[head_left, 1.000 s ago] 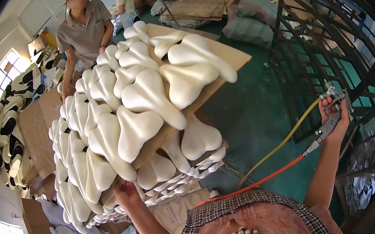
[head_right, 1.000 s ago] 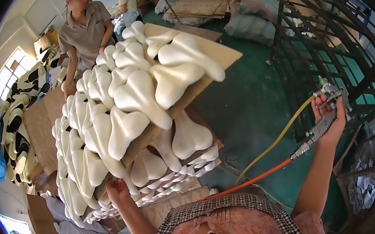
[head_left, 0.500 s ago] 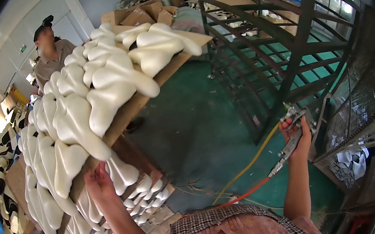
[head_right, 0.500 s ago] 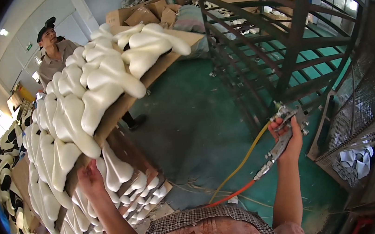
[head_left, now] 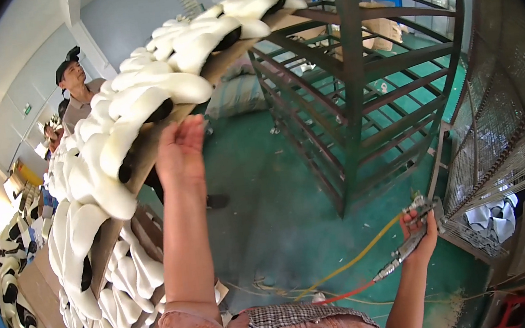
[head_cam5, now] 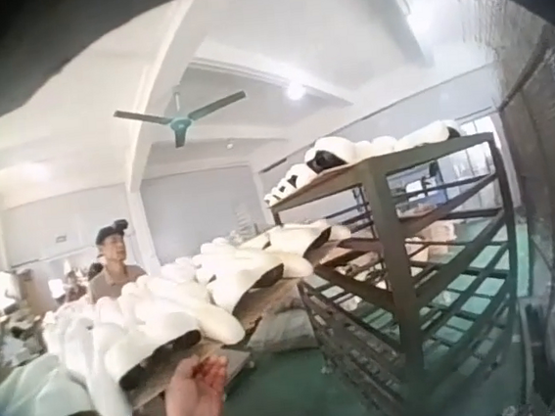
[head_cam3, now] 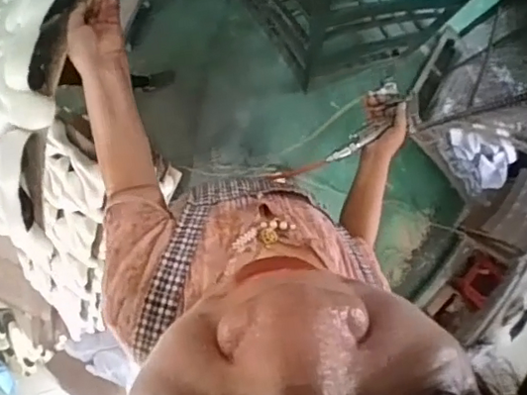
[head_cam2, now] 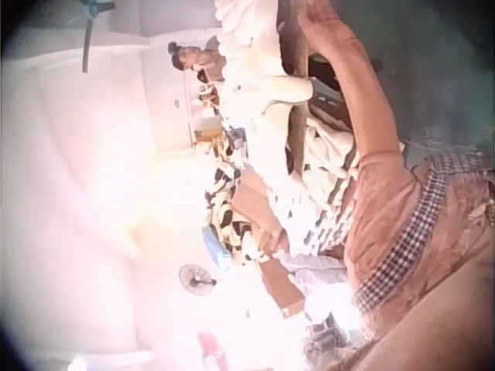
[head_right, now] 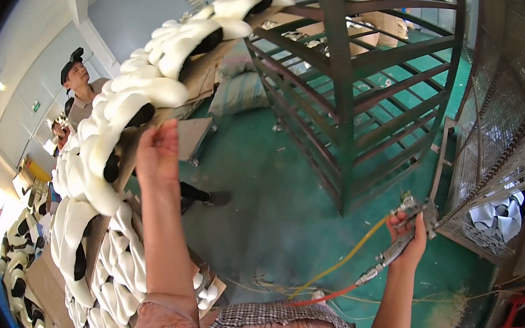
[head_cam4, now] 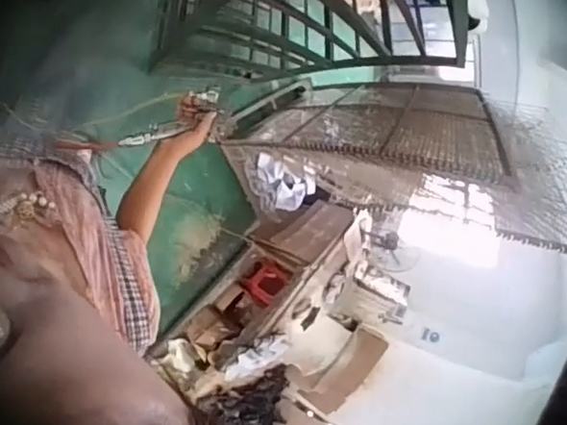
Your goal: Apply spray coating or adhesive to layers of bicycle seats in a factory setting.
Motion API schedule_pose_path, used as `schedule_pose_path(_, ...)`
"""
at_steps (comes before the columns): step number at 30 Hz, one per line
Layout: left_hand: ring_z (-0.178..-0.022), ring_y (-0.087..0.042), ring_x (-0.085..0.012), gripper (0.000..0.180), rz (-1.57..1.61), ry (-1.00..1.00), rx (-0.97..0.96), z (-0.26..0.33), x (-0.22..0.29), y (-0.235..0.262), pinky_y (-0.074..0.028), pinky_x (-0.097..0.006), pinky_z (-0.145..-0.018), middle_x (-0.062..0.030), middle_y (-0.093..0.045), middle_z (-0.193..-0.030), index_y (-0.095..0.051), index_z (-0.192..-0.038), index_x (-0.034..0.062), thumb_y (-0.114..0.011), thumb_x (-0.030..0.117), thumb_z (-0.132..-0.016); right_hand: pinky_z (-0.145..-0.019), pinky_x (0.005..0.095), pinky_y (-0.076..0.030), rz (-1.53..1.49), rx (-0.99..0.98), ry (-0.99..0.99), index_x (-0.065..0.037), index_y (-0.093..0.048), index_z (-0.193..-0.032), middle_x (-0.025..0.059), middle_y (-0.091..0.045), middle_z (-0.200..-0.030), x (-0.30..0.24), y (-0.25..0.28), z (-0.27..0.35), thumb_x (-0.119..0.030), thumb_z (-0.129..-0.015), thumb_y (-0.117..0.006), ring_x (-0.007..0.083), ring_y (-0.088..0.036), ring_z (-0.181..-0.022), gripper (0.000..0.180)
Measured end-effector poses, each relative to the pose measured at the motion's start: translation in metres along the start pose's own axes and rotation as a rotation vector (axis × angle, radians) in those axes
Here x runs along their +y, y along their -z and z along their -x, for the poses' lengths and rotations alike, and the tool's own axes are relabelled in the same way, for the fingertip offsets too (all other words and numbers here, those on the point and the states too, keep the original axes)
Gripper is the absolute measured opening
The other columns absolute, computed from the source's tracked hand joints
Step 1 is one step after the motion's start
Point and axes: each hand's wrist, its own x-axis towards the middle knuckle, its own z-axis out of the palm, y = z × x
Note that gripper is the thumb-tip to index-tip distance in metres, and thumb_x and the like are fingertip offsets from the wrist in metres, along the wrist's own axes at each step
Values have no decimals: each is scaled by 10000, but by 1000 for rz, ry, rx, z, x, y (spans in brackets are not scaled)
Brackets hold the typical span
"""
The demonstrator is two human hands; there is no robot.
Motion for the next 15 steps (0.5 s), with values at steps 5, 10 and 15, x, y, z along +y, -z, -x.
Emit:
schedule_pose_path(5,-768,-627,-291,234,-42,45,-54,-45,-73,-85,-534,-335,-657,-130,-557,-896,-461,-999,-18,-479,190,-894,-754,347,-494,58,73,53,-42,-551,-966,71,-607,-810,-8,27,10,-326,-873,-519,182,-592,-718,300)
schedule_pose_path(10,-875,-549,-227,398,-705,-125,-272,-93,-136,-106,-460,-376,-717,-125,-517,-1091,-455,-1115,14,-582,209,-792,-746,338,-488,131,83,-13,-50,-550,-977,60,-612,-802,18,27,14,-339,-869,-522,171,-587,-708,310)
schedule_pose_path(15,-899,-551,-227,316,-946,-216,-941,25,-182,-30,-450,-342,-800,-97,-563,-943,-523,-1034,28,-597,228,-801,-766,379,-482,220,-42,-147,-30,-519,-1042,88,-605,-846,59,5,2,-352,-884,-492,191,-582,-724,360)
